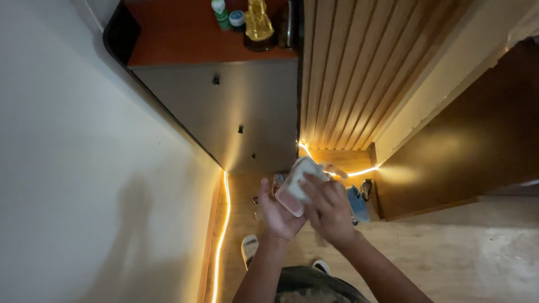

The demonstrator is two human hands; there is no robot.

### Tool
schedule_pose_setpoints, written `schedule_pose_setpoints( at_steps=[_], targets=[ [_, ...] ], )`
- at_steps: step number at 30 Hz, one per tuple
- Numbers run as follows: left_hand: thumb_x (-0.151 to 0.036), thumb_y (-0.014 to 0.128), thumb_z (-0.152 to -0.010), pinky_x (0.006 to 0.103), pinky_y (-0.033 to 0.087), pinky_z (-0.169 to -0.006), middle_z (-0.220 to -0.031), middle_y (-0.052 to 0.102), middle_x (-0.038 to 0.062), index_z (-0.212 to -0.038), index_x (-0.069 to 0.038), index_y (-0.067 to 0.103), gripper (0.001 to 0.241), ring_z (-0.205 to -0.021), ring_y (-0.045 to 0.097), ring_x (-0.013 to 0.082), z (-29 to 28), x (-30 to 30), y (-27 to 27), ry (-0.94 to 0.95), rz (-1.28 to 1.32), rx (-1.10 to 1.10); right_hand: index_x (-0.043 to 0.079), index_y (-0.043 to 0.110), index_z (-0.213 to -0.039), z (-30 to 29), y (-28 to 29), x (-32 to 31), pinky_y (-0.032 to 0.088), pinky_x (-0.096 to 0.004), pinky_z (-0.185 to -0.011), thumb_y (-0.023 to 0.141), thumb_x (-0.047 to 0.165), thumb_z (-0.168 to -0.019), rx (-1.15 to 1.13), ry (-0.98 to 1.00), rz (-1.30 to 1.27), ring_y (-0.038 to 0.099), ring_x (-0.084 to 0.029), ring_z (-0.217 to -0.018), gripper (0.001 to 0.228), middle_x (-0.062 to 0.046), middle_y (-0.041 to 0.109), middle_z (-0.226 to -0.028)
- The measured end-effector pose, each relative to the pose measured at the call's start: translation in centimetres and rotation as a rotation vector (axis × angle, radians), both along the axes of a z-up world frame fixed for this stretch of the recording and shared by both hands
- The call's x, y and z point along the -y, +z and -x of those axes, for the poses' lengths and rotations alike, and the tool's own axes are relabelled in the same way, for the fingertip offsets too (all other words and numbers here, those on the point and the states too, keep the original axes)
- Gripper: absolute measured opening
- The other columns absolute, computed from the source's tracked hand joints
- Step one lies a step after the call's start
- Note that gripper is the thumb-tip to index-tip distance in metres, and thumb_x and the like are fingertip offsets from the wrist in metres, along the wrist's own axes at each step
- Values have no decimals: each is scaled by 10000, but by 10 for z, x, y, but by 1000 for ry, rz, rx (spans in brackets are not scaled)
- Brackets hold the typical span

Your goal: The person wipes a small pouch, a small container, a green bottle, a pink box, and a white bottle with a cloth. They place each item on a cabinet after cleaning it. The person also wipes a small bottle and a compact powder with the cloth.

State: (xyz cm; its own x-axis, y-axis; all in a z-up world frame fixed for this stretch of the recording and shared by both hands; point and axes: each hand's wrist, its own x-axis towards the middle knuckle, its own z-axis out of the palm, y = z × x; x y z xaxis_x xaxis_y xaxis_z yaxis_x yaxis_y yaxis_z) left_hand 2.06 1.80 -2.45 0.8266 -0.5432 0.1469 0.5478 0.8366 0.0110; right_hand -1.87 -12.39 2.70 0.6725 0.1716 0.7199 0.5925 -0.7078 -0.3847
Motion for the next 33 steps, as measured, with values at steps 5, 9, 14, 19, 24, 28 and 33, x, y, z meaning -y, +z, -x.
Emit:
schedule_pose_setpoints(
  at_steps=[5,9,14,19,24,28,33],
  targets=[
    [-669,380,-989,526,385,-1151,-1560,506,124,-1591,-130,420,809,-1385,503,342,-42,-33,20,33,-131,-70,60,685,-1248,-74,-45,22,518,-460,-962,680,20,-824,-32,-233,54,636,-355,-1100,426,-171,665,-1320],
    [-647,370,-976,616,356,-1171,-1523,524,126,-1545,-154,444,757,-1403,494,349,-89,-79,9,82,-175,-88,34,684,-1304,-109,-45,24,541,-356,-901,636,104,-1053,-281,-451,-547,677,-269,-1029,265,-183,693,-1157],
    [-656,368,-991,590,351,-1177,-1538,519,132,-1558,-170,443,751,-1406,496,338,-147,-121,17,-44,-205,-59,18,613,-1343,-133,-37,-68,537,-331,-906,620,134,-1029,-144,-380,-405,674,-224,-1079,335,-188,671,-1266],
    [-648,358,-1020,500,372,-1185,-1577,503,123,-1605,-177,423,754,-1388,511,348,-180,-154,19,-127,-281,15,123,664,-1318,-142,-20,-182,453,-472,-979,678,141,-833,-131,-85,104,605,-326,-1101,485,-128,622,-1454],
    [-687,358,-992,481,382,-1173,-1535,514,167,-1573,-89,416,836,-1374,519,345,-193,-167,41,-148,-195,88,88,627,-1328,-175,-28,-191,403,-492,-944,660,165,-808,-44,-185,-40,581,-359,-1048,526,-152,595,-1443],
    [-676,365,-987,451,378,-1165,-1534,533,150,-1568,-44,445,862,-1378,531,314,-199,-168,14,-165,-273,-70,130,647,-1305,-196,-48,-164,409,-476,-890,663,182,-873,38,-404,-29,531,-317,-972,435,-124,674,-1361],
    [-696,352,-922,526,422,-1107,-1426,597,161,-1467,-29,498,873,-1295,579,340,-199,-153,24,-134,-351,-291,54,665,-1340,-205,-40,-123,437,-483,-949,581,132,-1053,-253,-627,-425,575,-324,-1036,309,-158,704,-1190]
  ],
)
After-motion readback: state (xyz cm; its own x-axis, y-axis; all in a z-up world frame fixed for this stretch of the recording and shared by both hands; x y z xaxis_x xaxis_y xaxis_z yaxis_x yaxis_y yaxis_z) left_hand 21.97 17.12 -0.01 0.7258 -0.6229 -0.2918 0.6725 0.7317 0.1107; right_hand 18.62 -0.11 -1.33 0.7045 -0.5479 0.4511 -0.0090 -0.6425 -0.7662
